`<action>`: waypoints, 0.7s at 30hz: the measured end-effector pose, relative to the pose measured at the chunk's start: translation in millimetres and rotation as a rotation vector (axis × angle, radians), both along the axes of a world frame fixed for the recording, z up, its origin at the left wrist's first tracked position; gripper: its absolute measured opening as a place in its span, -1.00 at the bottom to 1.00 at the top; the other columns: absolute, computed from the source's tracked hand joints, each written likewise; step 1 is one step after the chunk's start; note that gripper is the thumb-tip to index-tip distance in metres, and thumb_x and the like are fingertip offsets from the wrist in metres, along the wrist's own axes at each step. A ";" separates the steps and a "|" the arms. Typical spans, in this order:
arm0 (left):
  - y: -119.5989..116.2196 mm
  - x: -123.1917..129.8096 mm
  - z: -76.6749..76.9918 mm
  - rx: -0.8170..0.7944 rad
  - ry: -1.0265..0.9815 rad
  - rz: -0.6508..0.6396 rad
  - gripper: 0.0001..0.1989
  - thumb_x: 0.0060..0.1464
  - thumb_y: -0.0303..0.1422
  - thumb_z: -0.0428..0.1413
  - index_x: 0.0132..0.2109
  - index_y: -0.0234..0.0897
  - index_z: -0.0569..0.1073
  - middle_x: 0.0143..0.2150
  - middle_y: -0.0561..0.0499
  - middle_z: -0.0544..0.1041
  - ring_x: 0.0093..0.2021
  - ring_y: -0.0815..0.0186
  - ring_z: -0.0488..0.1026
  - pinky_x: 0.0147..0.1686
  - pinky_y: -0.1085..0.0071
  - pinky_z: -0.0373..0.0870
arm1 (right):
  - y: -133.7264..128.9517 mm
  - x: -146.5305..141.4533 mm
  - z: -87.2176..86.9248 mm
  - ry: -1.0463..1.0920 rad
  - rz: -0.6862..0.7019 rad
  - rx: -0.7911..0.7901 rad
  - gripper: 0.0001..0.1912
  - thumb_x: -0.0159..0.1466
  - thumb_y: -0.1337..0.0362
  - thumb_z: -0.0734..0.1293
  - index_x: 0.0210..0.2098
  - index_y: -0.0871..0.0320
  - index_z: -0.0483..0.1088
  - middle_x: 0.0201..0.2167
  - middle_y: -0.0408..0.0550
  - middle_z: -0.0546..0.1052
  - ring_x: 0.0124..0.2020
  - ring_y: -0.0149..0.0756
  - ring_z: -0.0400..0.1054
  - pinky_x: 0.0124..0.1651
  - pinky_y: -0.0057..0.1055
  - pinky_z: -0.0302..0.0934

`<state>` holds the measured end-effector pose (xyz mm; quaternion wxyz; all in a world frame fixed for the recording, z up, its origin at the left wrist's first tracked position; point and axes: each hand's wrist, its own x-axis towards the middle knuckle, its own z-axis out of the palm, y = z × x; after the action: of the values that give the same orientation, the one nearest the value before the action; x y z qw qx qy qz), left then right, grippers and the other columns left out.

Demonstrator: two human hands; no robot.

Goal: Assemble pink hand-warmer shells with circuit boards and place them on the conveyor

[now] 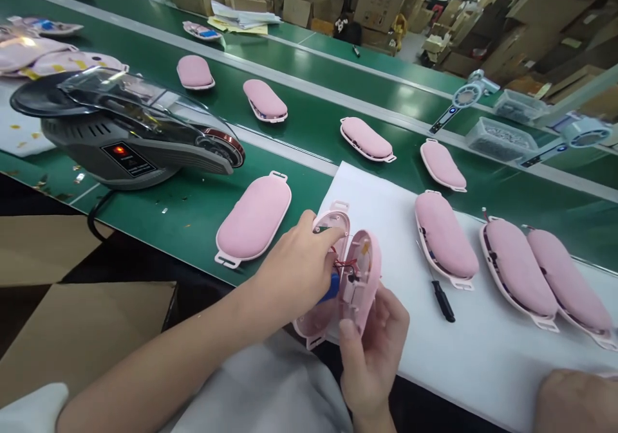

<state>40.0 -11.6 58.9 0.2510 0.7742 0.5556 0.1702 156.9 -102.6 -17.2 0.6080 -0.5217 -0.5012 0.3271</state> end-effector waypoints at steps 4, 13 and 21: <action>-3.5 0.0 1.3 0.039 -0.053 -0.058 -0.67 0.20 -0.45 -0.12 -0.01 -0.16 0.45 -0.19 -0.06 0.31 -0.33 0.24 0.34 -0.37 0.32 0.31 | 8.2 0.4 16.9 0.184 -0.041 -0.238 -0.63 0.29 0.14 0.31 0.05 -0.01 0.19 0.06 0.03 0.37 0.02 -0.17 0.35 -0.02 -0.21 0.30; 1.6 1.3 -21.9 -0.094 -0.743 0.009 -0.32 -0.01 -0.48 0.07 0.28 -0.18 0.17 -0.04 -0.05 0.30 -0.12 0.26 0.38 -0.10 0.35 0.35 | 15.8 4.6 9.8 0.386 -0.017 -0.228 -0.59 0.28 0.03 0.29 0.06 -0.01 0.19 0.05 0.00 0.40 0.03 -0.12 0.35 0.02 -0.14 0.29; 1.9 8.2 -38.3 -0.735 -1.428 -0.130 -0.40 -0.04 -0.36 0.23 0.14 0.00 0.21 -0.09 0.10 0.42 -0.17 0.34 0.40 -0.17 0.43 0.34 | 23.6 -1.9 15.3 0.225 0.010 -0.133 -0.62 0.34 0.10 0.25 0.10 0.04 0.21 0.04 0.04 0.43 0.00 -0.17 0.39 -0.03 -0.22 0.35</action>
<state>48.2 -9.6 20.6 0.7937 0.3771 0.2352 0.4153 155.1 -79.0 -1.9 0.6226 -0.5186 -0.4096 0.4190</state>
